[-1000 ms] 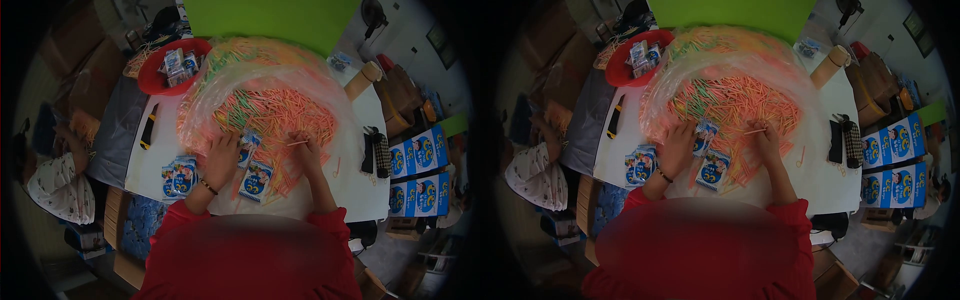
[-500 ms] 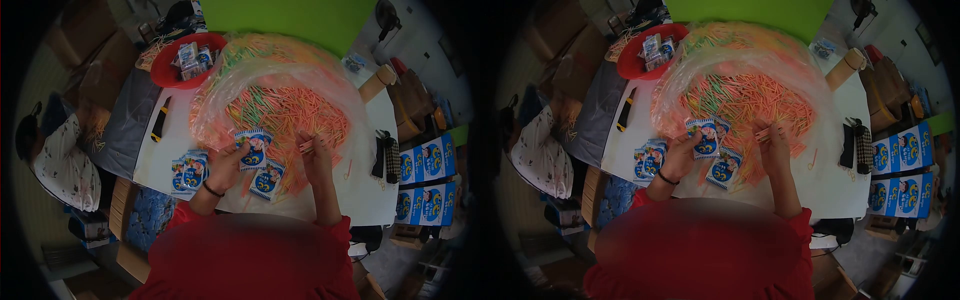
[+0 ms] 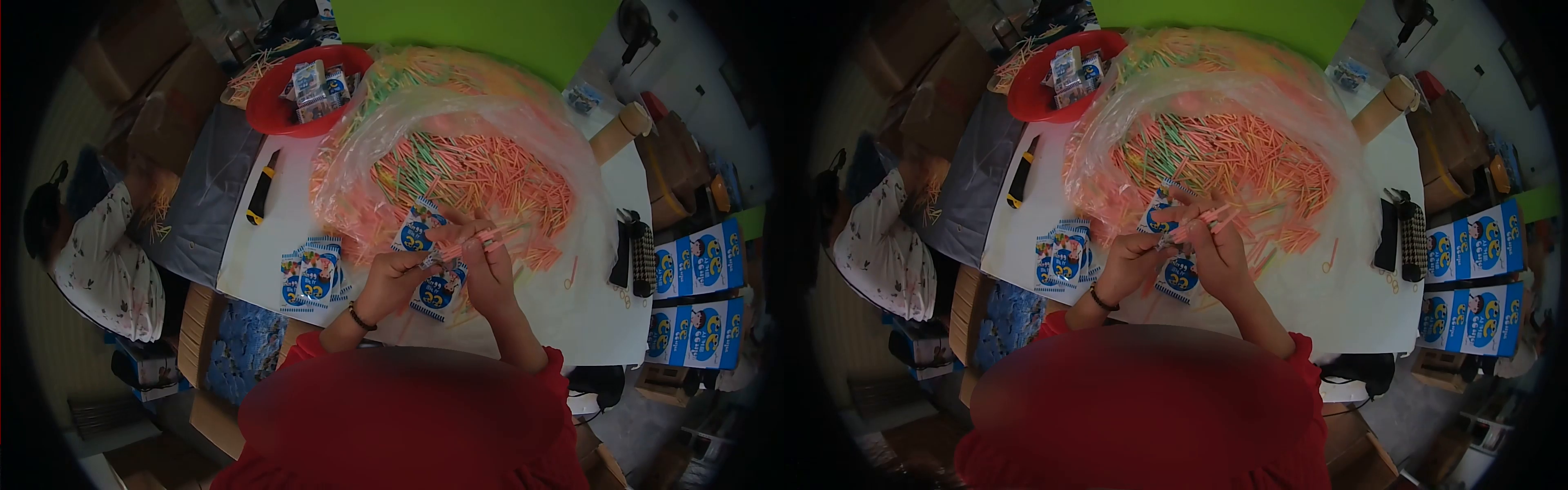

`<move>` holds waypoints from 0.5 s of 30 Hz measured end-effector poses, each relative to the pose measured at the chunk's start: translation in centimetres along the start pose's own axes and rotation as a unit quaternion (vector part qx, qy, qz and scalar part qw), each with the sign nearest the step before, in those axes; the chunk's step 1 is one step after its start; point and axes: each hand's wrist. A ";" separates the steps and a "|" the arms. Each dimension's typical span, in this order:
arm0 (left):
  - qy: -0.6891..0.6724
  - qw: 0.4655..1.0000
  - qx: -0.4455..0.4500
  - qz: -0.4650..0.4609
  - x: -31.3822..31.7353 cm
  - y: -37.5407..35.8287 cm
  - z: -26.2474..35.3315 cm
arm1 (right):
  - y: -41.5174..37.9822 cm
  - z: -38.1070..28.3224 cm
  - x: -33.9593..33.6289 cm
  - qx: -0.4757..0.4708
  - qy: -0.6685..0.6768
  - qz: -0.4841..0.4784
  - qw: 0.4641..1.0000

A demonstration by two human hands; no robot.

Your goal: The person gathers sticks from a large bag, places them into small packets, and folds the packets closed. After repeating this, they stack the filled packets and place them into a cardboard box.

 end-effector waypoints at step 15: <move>-0.162 0.986 -0.033 -0.028 0.7 0.6 -2.1 | -0.3 -0.3 -0.1 0.155 0.079 -0.057 0.983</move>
Point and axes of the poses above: each hand's wrist, its own y-axis towards the middle knuckle, its own x-axis out of the palm, z = x × y, and after that the axes turned 2 degrees about x, right-handed
